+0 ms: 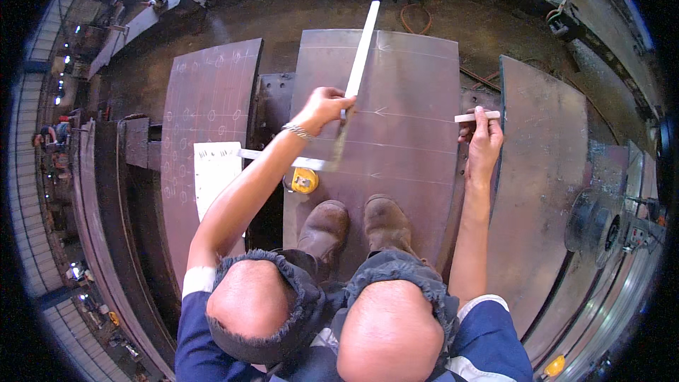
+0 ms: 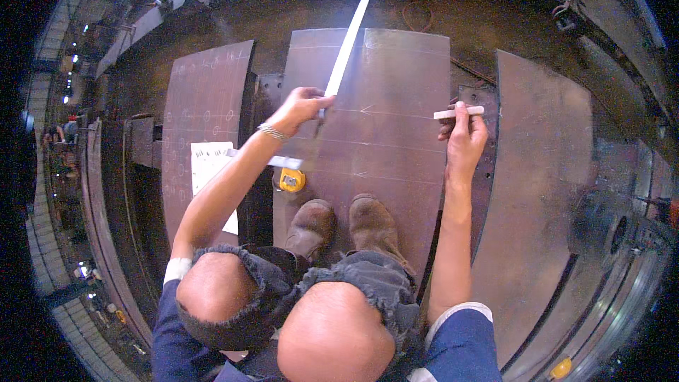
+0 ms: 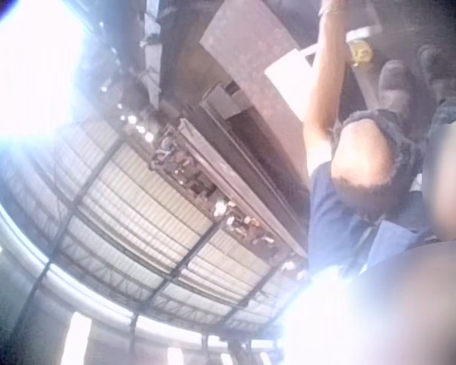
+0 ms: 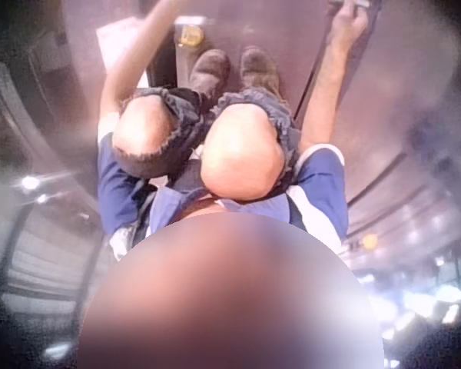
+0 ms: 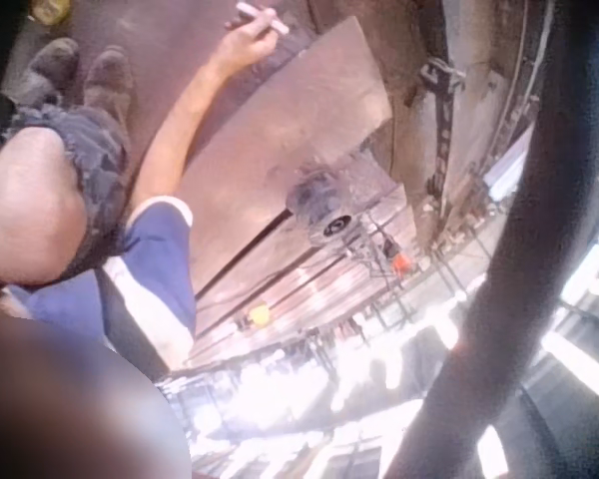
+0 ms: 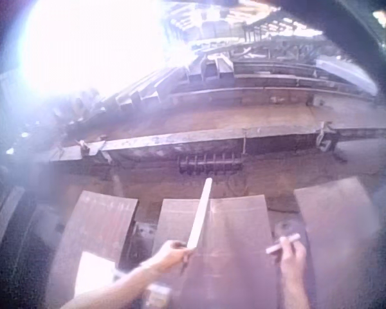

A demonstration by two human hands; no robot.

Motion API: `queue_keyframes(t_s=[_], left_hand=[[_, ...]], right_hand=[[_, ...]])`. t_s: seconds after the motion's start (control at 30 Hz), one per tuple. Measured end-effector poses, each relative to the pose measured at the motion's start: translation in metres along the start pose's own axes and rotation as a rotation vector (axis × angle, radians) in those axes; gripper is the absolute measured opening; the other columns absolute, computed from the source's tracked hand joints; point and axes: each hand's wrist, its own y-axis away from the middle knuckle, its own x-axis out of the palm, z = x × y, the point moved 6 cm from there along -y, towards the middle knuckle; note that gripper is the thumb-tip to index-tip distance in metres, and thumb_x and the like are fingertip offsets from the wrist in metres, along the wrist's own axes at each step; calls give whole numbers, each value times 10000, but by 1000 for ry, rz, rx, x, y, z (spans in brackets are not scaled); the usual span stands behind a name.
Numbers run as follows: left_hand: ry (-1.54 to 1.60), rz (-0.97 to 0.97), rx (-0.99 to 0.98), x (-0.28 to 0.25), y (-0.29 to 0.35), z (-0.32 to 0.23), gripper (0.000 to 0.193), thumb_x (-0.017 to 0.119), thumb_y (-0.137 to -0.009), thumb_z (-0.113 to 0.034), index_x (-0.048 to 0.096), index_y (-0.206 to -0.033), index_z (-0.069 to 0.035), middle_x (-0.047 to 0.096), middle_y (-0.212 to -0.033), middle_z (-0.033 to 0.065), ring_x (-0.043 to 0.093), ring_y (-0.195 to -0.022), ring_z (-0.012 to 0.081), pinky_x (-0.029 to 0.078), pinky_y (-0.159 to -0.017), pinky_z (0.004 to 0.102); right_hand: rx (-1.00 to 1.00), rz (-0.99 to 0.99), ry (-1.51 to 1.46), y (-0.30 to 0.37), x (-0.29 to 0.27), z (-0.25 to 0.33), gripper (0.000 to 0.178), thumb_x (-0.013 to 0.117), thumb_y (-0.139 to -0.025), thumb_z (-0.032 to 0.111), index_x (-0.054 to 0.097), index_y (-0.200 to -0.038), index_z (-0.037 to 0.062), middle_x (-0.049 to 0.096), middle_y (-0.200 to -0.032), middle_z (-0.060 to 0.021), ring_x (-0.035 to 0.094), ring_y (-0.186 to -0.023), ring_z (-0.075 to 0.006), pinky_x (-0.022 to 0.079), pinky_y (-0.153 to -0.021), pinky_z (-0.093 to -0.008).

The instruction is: The person measures a large metal sheet using a tape measure and marks measurements with a chalk-like marker. They also use a straightedge to draw straight lines on the sheet.

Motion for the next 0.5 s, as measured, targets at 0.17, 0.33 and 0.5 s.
queue_keyframes(t_s=[0.17, 0.33, 0.5], left_hand=[[-75, 57, -17, 64, -32, 27, 398, 732, -869, -343, 696, -956, 44, 687, -776, 83, 680, -675, 138, 580, -600, 286], [-268, 178, 0, 85, -13, 45, 362, 709, -848, -356, 708, -920, -1, 728, -757, 83, 738, -750, 170, 581, -739, 312], [-466, 198, 190, 93, -21, 54, 400, 681, -838, -423, 721, -831, -25, 727, -676, 80, 733, -698, 189, 558, -800, 322]], right_hand=[[-135, -21, 184, 10, -9, 58, 251, 607, -985, 277, 645, -886, 49, 602, -720, 4, 517, -594, -68, 427, -513, -241], [-289, -37, 515, 54, -9, 146, 221, 589, -994, 246, 647, -933, 41, 611, -728, -12, 544, -629, -81, 436, -570, -248], [-381, 0, 859, 125, 11, 219, 222, 590, -993, 228, 636, -920, 23, 602, -747, -13, 543, -674, -78, 435, -608, -253]])
